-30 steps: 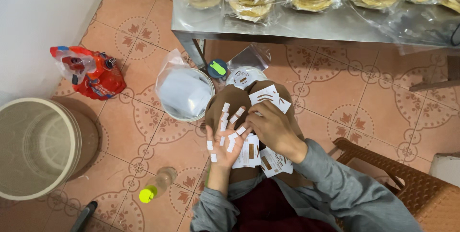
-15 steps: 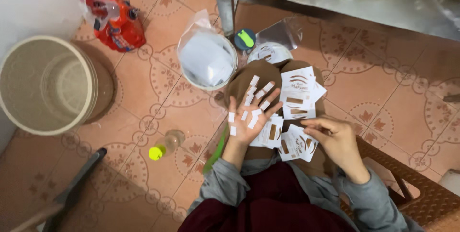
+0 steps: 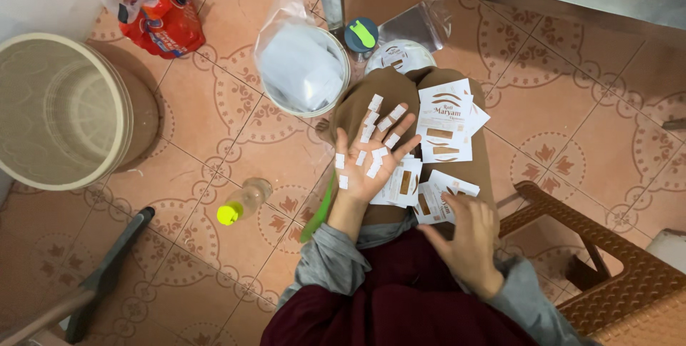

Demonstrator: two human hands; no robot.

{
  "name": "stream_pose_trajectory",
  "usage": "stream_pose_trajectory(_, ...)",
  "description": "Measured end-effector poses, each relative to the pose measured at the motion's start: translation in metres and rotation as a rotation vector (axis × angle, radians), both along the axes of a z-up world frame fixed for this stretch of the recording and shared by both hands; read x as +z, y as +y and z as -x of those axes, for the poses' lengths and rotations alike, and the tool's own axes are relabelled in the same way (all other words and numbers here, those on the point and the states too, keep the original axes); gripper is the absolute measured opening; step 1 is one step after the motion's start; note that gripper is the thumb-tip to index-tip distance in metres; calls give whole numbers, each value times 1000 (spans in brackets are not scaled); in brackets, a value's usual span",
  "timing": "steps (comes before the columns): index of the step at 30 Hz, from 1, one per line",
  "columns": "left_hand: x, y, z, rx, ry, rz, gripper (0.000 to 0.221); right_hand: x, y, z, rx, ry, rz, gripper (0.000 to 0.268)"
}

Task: The person sits on a low stool and separates small rectangular stickers from a larger sheet by hand. They peel the stickers off one by one and place them into a pile on their lap. The person occasionally glances at a nearby table with packaged flatbreads.

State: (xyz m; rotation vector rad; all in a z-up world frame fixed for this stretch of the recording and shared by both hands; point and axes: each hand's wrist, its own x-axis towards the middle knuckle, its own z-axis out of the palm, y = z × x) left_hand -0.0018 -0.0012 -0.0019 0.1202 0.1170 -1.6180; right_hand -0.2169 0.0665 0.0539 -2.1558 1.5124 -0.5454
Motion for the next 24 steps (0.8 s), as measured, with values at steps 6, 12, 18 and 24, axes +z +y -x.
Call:
stream_pose_trajectory(6,1,1,0,-3,-48,-3,91,-12,-7,-6,110,158,210,84)
stream_pose_trajectory(12,1,2,-2,-1,-45,17,91,-11,-34,31,223,135,91,76)
stream_pose_trajectory(18,2,0,-1,-7,-46,3,91,3,-48,54,185,26,64,71)
stream_pose_trajectory(24,2,-1,-1,-9,-43,8,91,8,-24,42,-241,-257,-118,32)
